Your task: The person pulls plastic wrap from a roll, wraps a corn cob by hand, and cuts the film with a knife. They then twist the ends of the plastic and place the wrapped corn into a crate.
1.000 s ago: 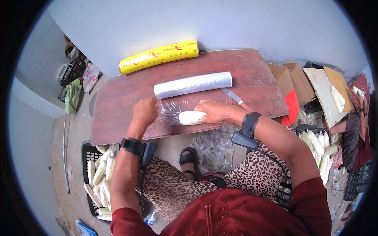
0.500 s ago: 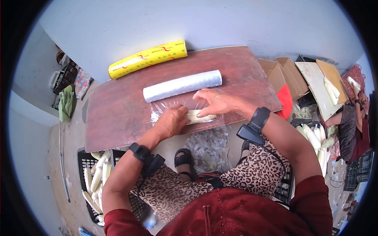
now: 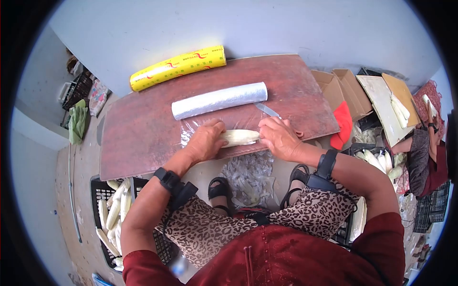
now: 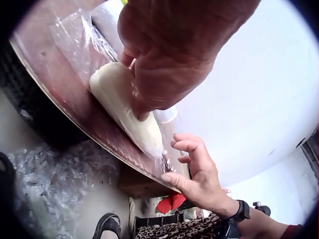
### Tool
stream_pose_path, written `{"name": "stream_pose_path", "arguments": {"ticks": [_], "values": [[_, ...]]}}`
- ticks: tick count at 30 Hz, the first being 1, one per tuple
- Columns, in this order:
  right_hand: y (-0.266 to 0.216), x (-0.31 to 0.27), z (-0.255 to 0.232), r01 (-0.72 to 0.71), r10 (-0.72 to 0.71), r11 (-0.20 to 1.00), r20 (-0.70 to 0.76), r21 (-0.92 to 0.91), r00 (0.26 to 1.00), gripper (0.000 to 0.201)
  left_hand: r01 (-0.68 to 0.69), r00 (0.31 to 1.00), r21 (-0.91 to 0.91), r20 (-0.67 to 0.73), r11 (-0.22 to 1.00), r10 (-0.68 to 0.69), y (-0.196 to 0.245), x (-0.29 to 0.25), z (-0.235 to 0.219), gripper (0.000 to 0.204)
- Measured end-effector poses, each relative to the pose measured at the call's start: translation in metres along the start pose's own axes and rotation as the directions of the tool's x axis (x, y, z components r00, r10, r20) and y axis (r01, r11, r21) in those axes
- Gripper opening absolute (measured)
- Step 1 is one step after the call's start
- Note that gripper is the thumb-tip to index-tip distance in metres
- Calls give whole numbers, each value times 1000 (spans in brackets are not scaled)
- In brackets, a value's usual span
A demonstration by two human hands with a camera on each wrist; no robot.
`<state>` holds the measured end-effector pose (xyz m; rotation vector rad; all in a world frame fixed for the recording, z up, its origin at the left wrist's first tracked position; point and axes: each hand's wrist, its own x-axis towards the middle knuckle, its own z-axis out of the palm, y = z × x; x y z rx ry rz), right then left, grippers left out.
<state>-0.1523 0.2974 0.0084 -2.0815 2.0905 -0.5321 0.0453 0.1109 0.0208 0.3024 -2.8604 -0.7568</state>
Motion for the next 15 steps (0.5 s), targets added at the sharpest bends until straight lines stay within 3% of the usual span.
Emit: {"name": "stream_pose_path", "arguments": {"ticks": [1, 4, 5, 11, 15], "values": [[6, 6, -2, -16, 16, 999, -3, 35, 1000, 26, 19, 1000, 14, 20, 1000, -19, 1, 1, 0, 27], [11, 18, -11, -240, 207, 878, 124, 414, 970, 11, 79, 995, 7, 60, 997, -80, 1, 2, 0, 28], [17, 18, -5, -142, 155, 872, 11, 469, 988, 12, 100, 993, -3, 71, 995, -100, 0, 2, 0, 29], [40, 32, 16, -313, 282, 776, 141, 548, 949, 11, 178, 970, -18, 169, 984, -172, -5, 9, -6, 27], [29, 45, 5, -470, 405, 753, 238, 461, 883, 11, 202, 964, -186, 211, 962, -161, -23, 16, -5, 21]]}}
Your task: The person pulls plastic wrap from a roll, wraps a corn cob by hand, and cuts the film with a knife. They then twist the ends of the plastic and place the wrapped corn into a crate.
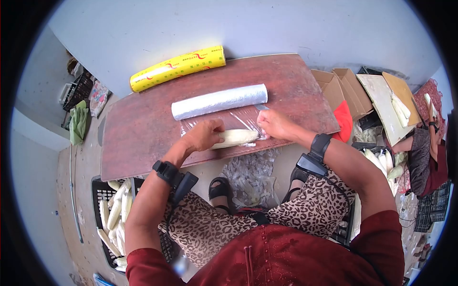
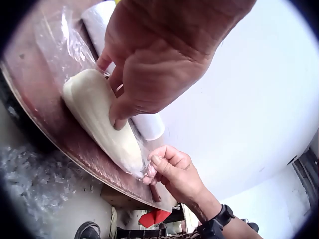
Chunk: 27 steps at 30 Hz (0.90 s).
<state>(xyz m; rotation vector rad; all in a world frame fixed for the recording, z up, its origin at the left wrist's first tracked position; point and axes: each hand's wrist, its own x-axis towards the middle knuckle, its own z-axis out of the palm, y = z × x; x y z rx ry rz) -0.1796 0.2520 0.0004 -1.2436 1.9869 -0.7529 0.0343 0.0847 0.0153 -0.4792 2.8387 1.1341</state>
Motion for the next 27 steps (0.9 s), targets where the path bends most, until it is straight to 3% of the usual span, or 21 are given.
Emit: {"name": "stream_pose_path", "arguments": {"ticks": [5, 8, 11, 14, 17, 20, 23, 27], "values": [[-2, 8, 4, 68, -79, 987, -71, -147, 994, 12, 81, 993, -96, 91, 992, -72, -3, 8, -5, 19], [-8, 8, 3, 48, -122, 868, -117, -494, 986, 12, 84, 991, -104, 111, 991, -72, -6, 10, -7, 17], [9, 14, -6, 54, -188, 729, -124, -682, 974, 13, 81, 990, -136, 121, 987, -65, -7, 10, -8, 17], [9, 12, -17, -9, -181, 723, -202, -691, 963, 12, 55, 993, -103, 114, 993, -43, -9, 9, -10, 18], [-15, -5, -20, 350, -459, 844, -208, -407, 864, 11, 68, 992, -92, 115, 993, -57, -8, 7, -11, 18], [-30, -30, 3, 630, -658, 680, 66, -375, 750, 15, 108, 989, -128, 116, 986, -93, -8, 7, -10, 18], [-38, -51, 24, 574, -498, 669, 289, -473, 818, 16, 109, 988, -135, 125, 985, -92, -10, 8, -10, 18], [-12, -43, 37, 539, -468, 617, 283, -573, 837, 19, 119, 988, -111, 117, 987, -106, -5, 7, -11, 20]]}}
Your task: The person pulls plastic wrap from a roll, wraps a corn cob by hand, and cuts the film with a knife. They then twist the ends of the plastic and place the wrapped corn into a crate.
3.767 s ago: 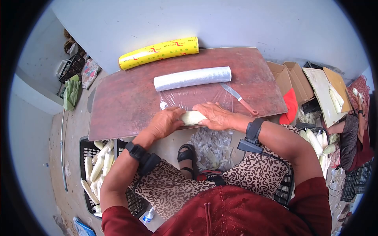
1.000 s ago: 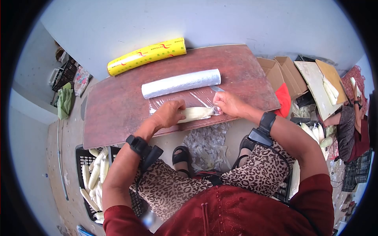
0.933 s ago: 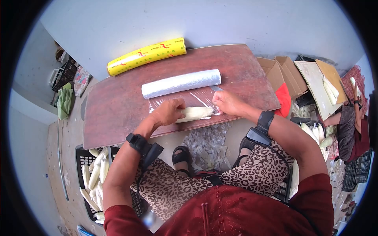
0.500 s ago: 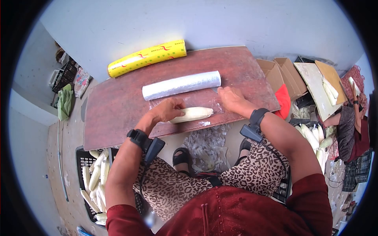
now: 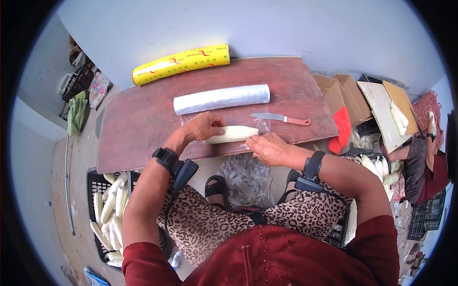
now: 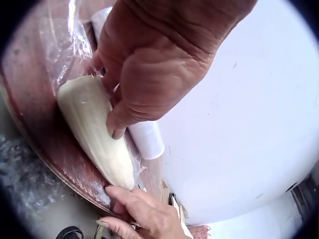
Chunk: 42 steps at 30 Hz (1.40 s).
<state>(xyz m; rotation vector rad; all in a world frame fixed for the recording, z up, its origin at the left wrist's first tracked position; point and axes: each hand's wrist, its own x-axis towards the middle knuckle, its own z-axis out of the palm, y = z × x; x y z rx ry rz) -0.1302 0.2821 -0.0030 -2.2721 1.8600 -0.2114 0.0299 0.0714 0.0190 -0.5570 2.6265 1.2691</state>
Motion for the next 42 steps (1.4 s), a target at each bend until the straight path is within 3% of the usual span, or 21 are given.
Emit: {"name": "stream_pose_path", "arguments": {"ticks": [2, 3, 5, 8, 9, 10, 11, 15, 21, 24, 25, 27, 30, 32, 34, 36, 42], "values": [[4, 1, 3, 6, -6, 1000, 25, -2, 1000, 21, -3, 1000, -29, -9, 1000, 3, -5, 1, 1, 21], [2, 1, -4, 17, -40, 994, 220, 105, 975, 21, -6, 1000, -16, -10, 1000, 6, -3, 1, 0, 21], [-12, 3, -26, -24, -163, 950, 563, 311, 810, 22, -10, 1000, 5, -14, 1000, 10, 1, -2, 0, 21], [-28, 2, -38, -16, -128, 972, 584, 235, 801, 28, 6, 1000, -4, -27, 1000, -6, -3, -1, 1, 20], [-25, 2, -31, 83, -156, 972, 339, 220, 928, 30, 0, 1000, -34, -22, 999, -1, -5, 0, 2, 20], [-21, 5, -23, 179, -193, 968, 68, 174, 979, 32, -7, 1000, -63, -22, 998, 5, -6, 0, 3, 20], [-16, 7, -15, 260, -236, 960, -205, 105, 950, 35, -11, 1000, -92, -22, 996, 9, -7, -1, 3, 21], [-15, 23, -19, 156, -169, 986, -340, -66, 925, 41, -11, 999, -62, -33, 998, 9, -6, -1, 3, 20], [4, 37, -7, 35, -53, 988, -115, -150, 992, 45, -40, 998, -71, -55, 997, 36, -14, -1, 1, 19], [7, 36, -8, 12, -22, 993, -85, -114, 996, 47, 64, 981, 30, -183, 997, -57, -18, -6, -5, 19], [7, 36, -8, 13, -22, 993, -77, -115, 997, 49, 96, 929, 177, -369, 980, -25, -22, -7, -7, 18], [9, 35, -8, 10, -18, 993, -62, -116, 998, 52, 228, 734, 424, -666, 877, 132, -21, -12, -11, 17], [12, 35, -5, 24, -35, 991, -88, -130, 996, 53, 11, 569, 496, -717, 868, 402, 7, -24, -13, 15], [11, 36, -10, 23, -32, 990, -66, -142, 997, 53, -178, 668, 493, -575, 852, 473, 26, -34, 2, 19], [11, 37, -9, 19, -29, 987, -59, -157, 998, 54, -224, 774, 571, -388, 789, 501, 27, -35, 27, 36], [12, 39, -8, 11, -24, 984, -74, -179, 997, 55, -227, 882, 592, -212, 774, 420, 23, -35, 41, 49], [21, 35, -21, -80, 71, 979, -51, -190, 996, 44, -115, 931, 664, -188, 739, 313, 21, -27, 35, 65]]}}
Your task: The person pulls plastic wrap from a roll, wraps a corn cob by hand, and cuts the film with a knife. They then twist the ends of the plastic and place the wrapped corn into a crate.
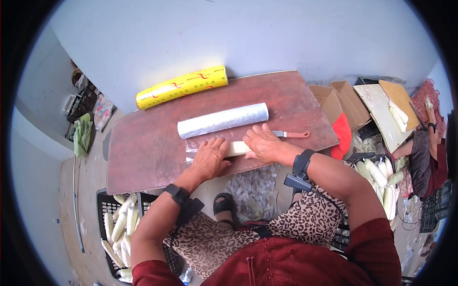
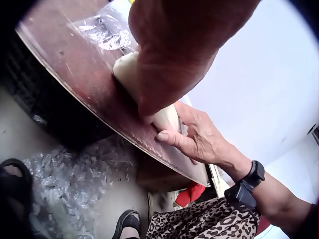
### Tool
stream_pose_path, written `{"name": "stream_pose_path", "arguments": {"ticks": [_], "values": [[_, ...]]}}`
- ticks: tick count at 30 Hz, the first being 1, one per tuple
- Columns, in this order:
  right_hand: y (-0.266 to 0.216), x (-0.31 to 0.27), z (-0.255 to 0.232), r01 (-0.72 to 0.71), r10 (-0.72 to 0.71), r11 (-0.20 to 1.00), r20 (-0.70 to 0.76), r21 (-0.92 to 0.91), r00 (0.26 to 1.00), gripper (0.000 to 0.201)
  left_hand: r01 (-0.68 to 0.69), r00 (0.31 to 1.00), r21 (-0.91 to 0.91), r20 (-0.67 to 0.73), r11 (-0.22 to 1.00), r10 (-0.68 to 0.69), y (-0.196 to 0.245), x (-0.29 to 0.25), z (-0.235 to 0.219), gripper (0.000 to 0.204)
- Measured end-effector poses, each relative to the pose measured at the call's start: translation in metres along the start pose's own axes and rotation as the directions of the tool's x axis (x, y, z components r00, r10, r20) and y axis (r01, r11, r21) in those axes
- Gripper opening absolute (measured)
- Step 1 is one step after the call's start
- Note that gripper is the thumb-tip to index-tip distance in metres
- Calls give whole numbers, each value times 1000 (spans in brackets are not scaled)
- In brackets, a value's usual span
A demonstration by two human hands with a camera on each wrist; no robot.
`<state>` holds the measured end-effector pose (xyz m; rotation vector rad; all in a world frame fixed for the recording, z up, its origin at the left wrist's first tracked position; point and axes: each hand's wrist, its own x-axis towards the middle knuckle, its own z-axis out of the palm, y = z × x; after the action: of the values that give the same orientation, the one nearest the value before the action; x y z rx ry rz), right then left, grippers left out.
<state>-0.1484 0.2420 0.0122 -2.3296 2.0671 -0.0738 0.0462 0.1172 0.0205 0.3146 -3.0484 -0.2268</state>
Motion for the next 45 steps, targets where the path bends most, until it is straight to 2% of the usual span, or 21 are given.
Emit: {"name": "stream_pose_path", "arguments": {"ticks": [3, 6, 7, 9, 11, 13, 14, 16, 18, 21, 24, 29, 32, 37, 38, 40, 43, 45], "values": [[13, -7, -11, -15, 19, 997, 56, -71, 998, 37, 180, 981, -36, 81, 983, -177, -10, 0, 5, 67], [17, -15, -22, -126, 154, 974, 138, -191, 978, 31, 169, 982, -89, 96, 982, -160, -24, -2, 8, 68], [16, -14, -20, -143, 149, 971, 17, -189, 989, 31, 136, 990, -92, 47, 986, -132, -25, -3, 10, 68], [5, -9, -12, -179, 137, 968, -227, -178, 964, 31, 157, 987, -136, 59, 978, -151, -26, -3, 10, 66], [-15, 0, -22, -34, 32, 999, -264, -4, 964, 53, 176, 984, -161, 72, 971, -166, -24, -2, 9, 66], [-29, 8, -16, 110, -76, 989, -304, 97, 950, 54, 164, 985, -157, 81, 974, -152, -27, 1, 12, 66], [-32, 11, -8, 114, -83, 987, -241, 117, 967, 54, 170, 984, -194, 81, 966, -157, -31, 3, 15, 66], [-28, 11, 10, 124, -98, 990, -295, 71, 950, 52, 177, 984, -208, 73, 962, -165, -30, 4, 13, 66], [-18, 32, 43, 74, -52, 994, -247, 82, 968, 51, 155, 988, -230, 59, 961, -146, -31, 3, 12, 65], [-14, 22, 19, 46, -22, 973, -109, 225, 994, 50, 181, 983, -180, 57, 967, -173, -27, 2, 8, 56], [-10, 18, 19, -5, 3, 957, 7, 291, 1000, 49, 209, 975, -153, 102, 966, -195, -28, -3, 5, 51], [-3, 6, 21, -7, 2, 981, 24, 195, 1000, 49, 252, 955, -96, 185, 963, -231, -35, -10, 5, 50], [-5, 4, 21, -10, 5, 990, 36, 142, 999, 47, 336, 921, -176, 269, 925, -283, -36, -14, 0, 49], [-10, 6, 18, -4, 2, 996, 20, 85, 1000, 46, 325, 934, -259, 240, 910, -265, -37, -22, -5, 45], [-10, 7, 17, -3, 1, 997, 32, 80, 999, 46, 359, 915, -265, 289, 895, -282, -37, -21, -9, 47], [-11, 8, 14, -8, 4, 997, 52, 73, 999, 46, 282, 943, -47, 200, 958, -268, -41, -27, -9, 36], [-11, 8, 5, 12, -14, 999, 57, 36, 998, 46, 399, 868, 296, 184, 868, -462, -49, -37, -24, 27], [-11, 9, 3, 17, -17, 1000, 51, 13, 999, 46, 426, 883, 381, 24, 821, -470, -52, -46, -35, 29]]}}
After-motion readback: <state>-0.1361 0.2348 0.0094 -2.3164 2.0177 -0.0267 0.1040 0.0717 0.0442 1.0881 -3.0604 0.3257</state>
